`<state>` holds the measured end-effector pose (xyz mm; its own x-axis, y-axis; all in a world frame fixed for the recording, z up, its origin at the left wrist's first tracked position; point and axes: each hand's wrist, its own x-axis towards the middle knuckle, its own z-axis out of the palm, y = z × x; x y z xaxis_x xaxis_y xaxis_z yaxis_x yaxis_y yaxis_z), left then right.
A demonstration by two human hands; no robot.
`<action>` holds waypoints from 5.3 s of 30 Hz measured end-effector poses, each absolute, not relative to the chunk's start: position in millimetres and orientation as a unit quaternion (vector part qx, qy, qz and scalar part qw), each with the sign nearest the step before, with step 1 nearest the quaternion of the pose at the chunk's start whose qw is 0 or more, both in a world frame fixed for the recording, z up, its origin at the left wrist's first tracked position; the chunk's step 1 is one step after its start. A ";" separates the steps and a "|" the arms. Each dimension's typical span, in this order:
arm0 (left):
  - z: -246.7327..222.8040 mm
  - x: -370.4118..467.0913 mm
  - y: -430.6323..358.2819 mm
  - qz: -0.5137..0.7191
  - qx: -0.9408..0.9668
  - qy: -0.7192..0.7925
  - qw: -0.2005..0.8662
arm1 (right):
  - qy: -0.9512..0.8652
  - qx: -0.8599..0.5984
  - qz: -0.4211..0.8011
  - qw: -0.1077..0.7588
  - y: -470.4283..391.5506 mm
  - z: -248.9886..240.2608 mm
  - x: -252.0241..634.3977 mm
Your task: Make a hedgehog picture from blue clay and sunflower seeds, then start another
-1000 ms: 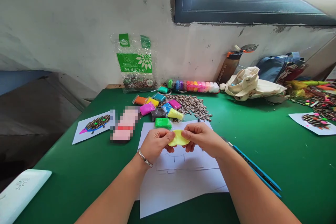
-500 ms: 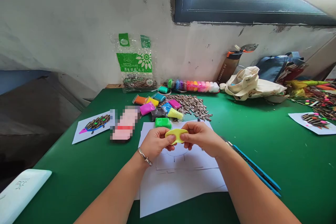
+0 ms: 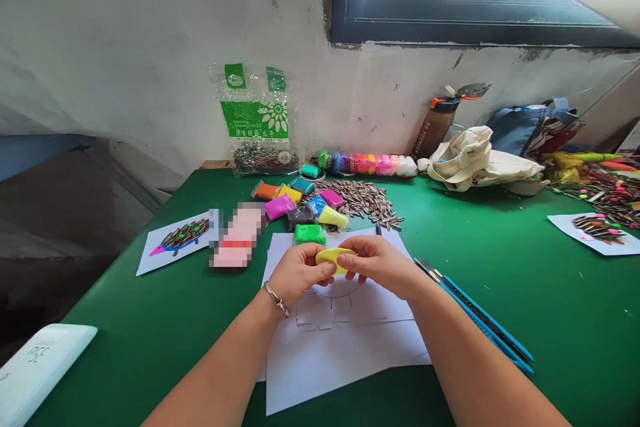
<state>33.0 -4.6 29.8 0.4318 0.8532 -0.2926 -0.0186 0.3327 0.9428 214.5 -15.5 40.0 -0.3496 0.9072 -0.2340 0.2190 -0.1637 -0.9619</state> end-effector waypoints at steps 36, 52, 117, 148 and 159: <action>27.9 36.2 -8.7 0.299 0.562 0.461 0.618 | -0.595 -0.504 0.535 0.325 -17.2 38.6 203.1; 30.7 34.3 -7.4 0.284 0.513 0.453 0.671 | -0.571 -0.479 0.559 0.363 -17.5 34.0 201.6; 36.7 12.2 -0.4 0.073 0.759 0.580 0.286 | -0.740 -0.605 0.210 0.206 -32.7 2.1 193.8; 28.7 16.5 -0.3 0.023 0.772 0.571 0.278 | -0.707 -0.603 0.277 0.245 -38.1 4.8 184.7; 31.1 12.4 3.8 0.005 0.773 0.567 0.287 | -0.706 -0.607 0.271 0.242 -40.6 8.6 182.2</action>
<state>12.4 3.8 31.1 0.3579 0.8785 -0.3164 0.8723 -0.1937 0.4490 182.2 -40.6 8.6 -0.1450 0.9894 0.0125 0.7273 0.1151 -0.6766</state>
